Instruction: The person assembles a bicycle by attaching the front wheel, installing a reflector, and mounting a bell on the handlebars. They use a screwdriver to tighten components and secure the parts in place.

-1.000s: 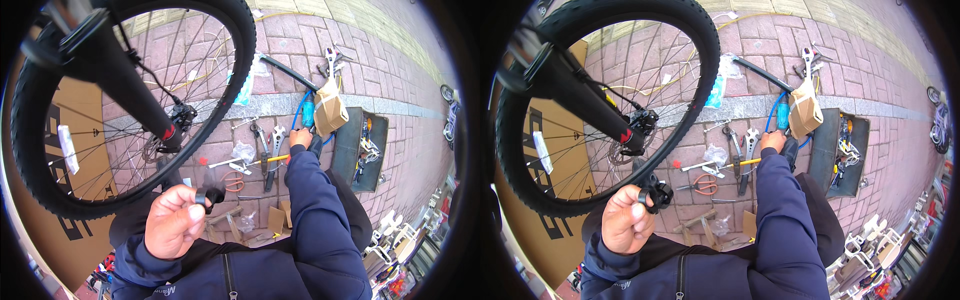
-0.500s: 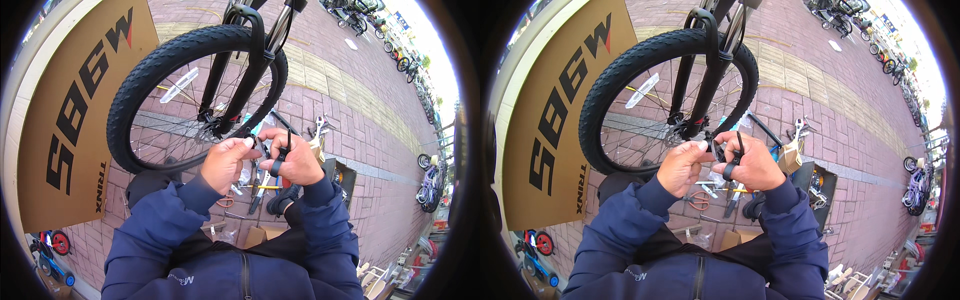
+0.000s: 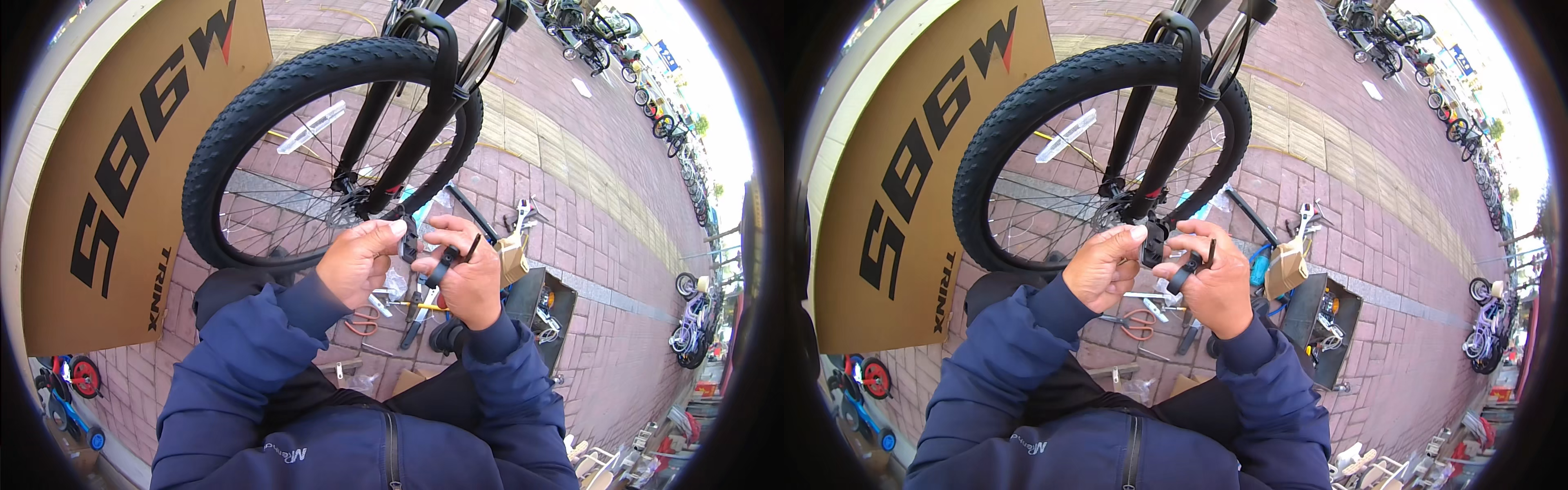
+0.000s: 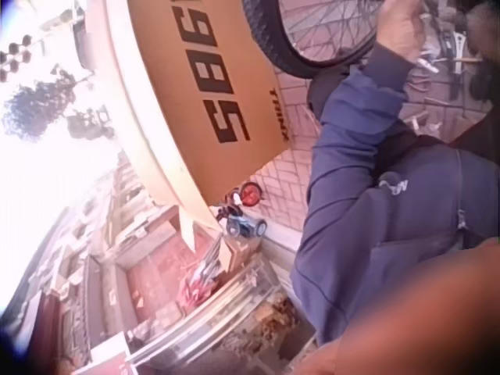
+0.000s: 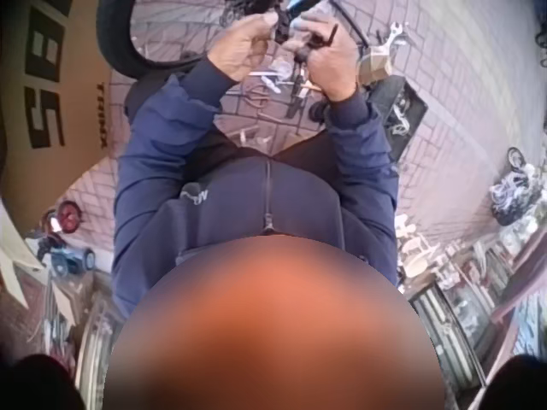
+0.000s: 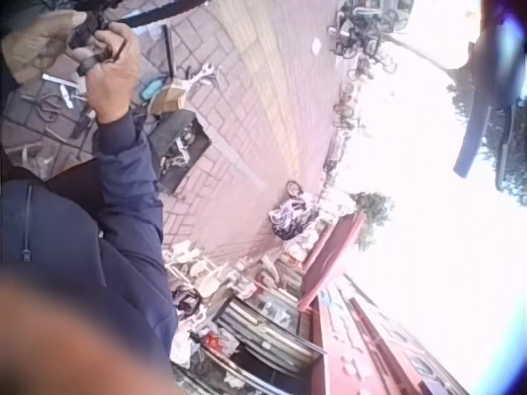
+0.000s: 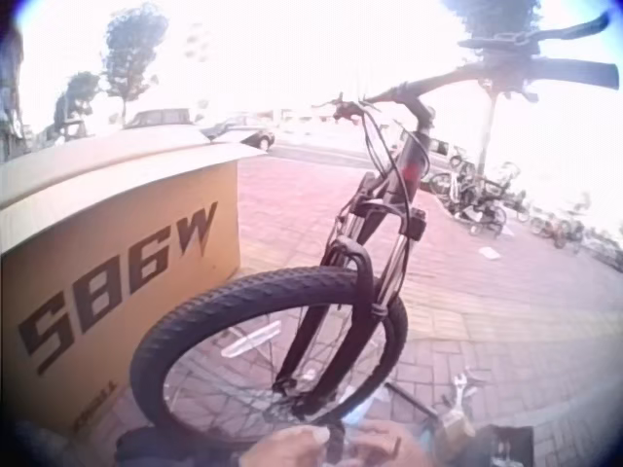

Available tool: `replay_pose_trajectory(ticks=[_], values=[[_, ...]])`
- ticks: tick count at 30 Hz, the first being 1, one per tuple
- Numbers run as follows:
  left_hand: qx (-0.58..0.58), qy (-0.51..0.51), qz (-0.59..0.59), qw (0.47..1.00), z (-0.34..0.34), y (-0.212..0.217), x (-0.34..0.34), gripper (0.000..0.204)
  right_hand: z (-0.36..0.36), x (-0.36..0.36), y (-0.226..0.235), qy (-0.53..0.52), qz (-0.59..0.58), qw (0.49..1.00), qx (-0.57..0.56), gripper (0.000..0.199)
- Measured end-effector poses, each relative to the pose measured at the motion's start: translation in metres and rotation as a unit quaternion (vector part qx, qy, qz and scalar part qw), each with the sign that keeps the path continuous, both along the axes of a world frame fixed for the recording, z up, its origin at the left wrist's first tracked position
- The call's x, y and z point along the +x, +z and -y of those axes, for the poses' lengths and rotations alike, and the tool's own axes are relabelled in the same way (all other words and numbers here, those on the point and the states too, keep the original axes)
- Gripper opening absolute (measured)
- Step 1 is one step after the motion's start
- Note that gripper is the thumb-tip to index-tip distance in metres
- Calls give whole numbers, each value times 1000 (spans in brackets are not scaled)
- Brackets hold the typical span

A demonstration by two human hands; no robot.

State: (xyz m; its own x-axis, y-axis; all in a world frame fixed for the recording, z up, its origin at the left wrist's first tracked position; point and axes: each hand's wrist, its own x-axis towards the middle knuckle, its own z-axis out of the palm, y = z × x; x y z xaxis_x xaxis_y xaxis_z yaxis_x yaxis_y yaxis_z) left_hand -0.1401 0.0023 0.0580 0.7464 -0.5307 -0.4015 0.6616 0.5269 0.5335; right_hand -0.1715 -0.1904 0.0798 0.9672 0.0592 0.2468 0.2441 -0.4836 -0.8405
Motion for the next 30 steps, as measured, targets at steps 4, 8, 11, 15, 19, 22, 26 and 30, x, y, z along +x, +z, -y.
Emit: replay_pose_trajectory(ticks=[4, 8, 11, 15, 19, 22, 26, 30], values=[[-21, -2, 39, 999, -6, 3, 12, 22, 11, 8, 0, -57, -142, 988, 5, 48], [-25, -14, 47, 998, -3, 3, 18, 20, 14, 15, 0, -51, -196, 977, 68, 45], [-20, -7, 34, 999, 1, 1, 18, 18, 17, 13, 2, -65, -221, 971, -61, 41], [-11, -4, 17, 1000, 3, -2, 16, 16, 20, 10, 1, -55, -212, 976, 5, 47], [2, -22, 30, 999, 1, -5, 15, 14, 20, 8, -4, -5, -203, 975, 93, 49], [28, -34, 27, 999, 2, -7, 13, 14, 19, 4, -4, -30, -217, 972, 83, 46], [25, -49, 37, 998, 3, -8, 11, 14, 17, 1, -3, -67, -182, 981, 13, 46], [5, -61, 39, 997, 3, -8, 12, 14, 13, 1, -4, -30, -207, 965, 156, 39]])
